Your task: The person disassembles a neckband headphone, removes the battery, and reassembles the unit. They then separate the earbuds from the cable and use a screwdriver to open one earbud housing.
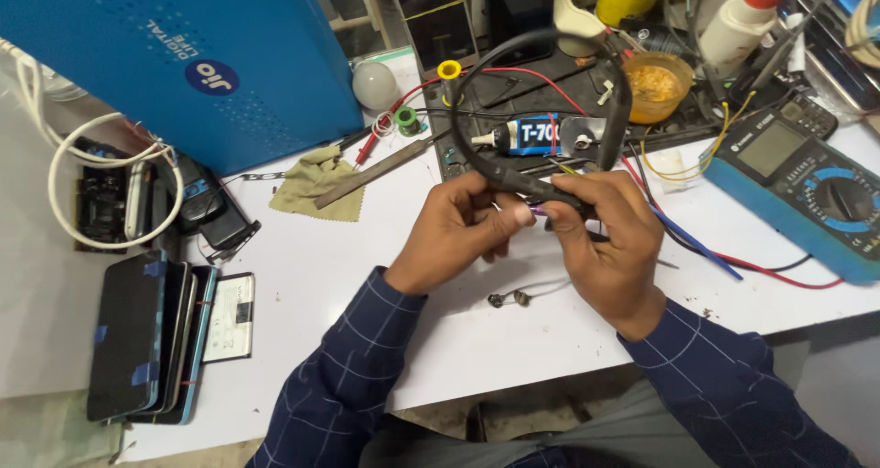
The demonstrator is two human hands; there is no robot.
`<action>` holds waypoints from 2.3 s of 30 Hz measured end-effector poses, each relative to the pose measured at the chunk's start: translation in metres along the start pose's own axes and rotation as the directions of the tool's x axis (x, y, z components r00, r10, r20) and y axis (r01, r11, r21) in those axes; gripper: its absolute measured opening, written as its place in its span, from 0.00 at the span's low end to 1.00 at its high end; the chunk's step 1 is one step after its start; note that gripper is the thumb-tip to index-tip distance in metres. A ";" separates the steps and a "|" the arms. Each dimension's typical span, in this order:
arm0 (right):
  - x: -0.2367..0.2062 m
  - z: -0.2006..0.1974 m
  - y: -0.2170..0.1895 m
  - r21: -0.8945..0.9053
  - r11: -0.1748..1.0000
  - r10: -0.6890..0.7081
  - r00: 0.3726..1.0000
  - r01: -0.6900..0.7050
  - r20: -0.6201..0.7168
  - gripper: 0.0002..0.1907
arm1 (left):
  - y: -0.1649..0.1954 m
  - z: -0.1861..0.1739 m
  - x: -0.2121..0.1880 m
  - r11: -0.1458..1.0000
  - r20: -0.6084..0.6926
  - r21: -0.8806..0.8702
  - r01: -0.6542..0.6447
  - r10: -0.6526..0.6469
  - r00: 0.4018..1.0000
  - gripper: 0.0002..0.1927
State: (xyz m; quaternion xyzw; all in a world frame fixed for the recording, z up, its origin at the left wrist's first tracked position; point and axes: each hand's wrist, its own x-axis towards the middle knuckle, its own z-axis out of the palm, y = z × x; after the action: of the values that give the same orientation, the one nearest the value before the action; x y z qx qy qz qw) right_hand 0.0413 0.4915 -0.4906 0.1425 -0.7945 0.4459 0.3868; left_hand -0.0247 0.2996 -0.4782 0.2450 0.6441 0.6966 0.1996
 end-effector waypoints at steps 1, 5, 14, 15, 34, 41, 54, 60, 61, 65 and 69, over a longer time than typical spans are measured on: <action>0.000 0.000 0.000 0.014 1.000 0.006 1.000 -0.006 0.012 0.13 | -0.004 0.003 0.002 0.999 -0.024 -0.036 -0.029 0.028 0.999 0.17; 0.001 0.002 0.001 0.000 1.000 -0.001 1.000 0.001 0.028 0.14 | -0.015 0.009 0.003 0.994 -0.120 -0.099 -0.053 0.041 0.992 0.16; -0.003 0.003 -0.003 -0.001 1.000 -0.024 0.994 0.024 0.110 0.15 | -0.025 0.012 0.000 0.999 -0.240 -0.046 0.002 -0.013 0.971 0.17; -0.004 0.003 -0.003 0.011 1.000 -0.009 0.992 0.007 0.128 0.15 | -0.026 0.013 0.000 0.999 -0.260 -0.031 -0.011 0.003 0.966 0.17; -0.006 -0.006 0.025 0.471 0.513 0.476 0.694 -0.718 0.540 0.13 | -0.025 0.031 -0.015 0.960 -0.259 0.244 -0.135 0.199 0.945 0.07; -0.005 -0.005 0.025 0.446 0.450 0.573 0.633 -0.774 0.521 0.11 | -0.019 0.030 -0.015 0.991 -0.329 0.049 -0.121 0.130 0.935 0.17; -0.002 -0.004 0.019 0.388 0.497 0.606 0.631 -0.776 0.485 0.08 | -0.015 0.034 -0.017 0.981 -0.262 0.130 -0.146 0.176 0.949 0.12; -0.007 -0.004 0.025 0.408 0.534 0.567 0.671 -0.741 0.478 0.07 | -0.017 0.033 -0.017 0.984 -0.245 0.102 -0.148 0.169 0.955 0.12; -0.007 -0.004 0.025 0.436 0.489 0.574 0.655 -0.756 0.492 0.07 | -0.017 0.033 -0.017 0.984 -0.242 0.091 -0.153 0.171 0.955 0.12; -0.007 -0.004 0.025 0.447 0.408 0.587 0.604 -0.796 0.539 0.07 | -0.019 0.032 -0.018 0.986 -0.236 0.084 -0.145 0.161 0.958 0.11; -0.008 -0.003 0.023 0.346 0.585 0.559 0.674 -0.733 0.483 0.08 | -0.018 0.031 -0.016 0.986 -0.253 0.121 -0.113 0.141 0.957 0.10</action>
State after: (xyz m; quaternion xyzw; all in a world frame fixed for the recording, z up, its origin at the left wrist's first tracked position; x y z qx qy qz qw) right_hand 0.0354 0.5061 -0.5091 0.0076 -0.6922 0.7217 0.0062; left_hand 0.0062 0.3165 -0.4959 0.2023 0.6836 0.6992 0.0548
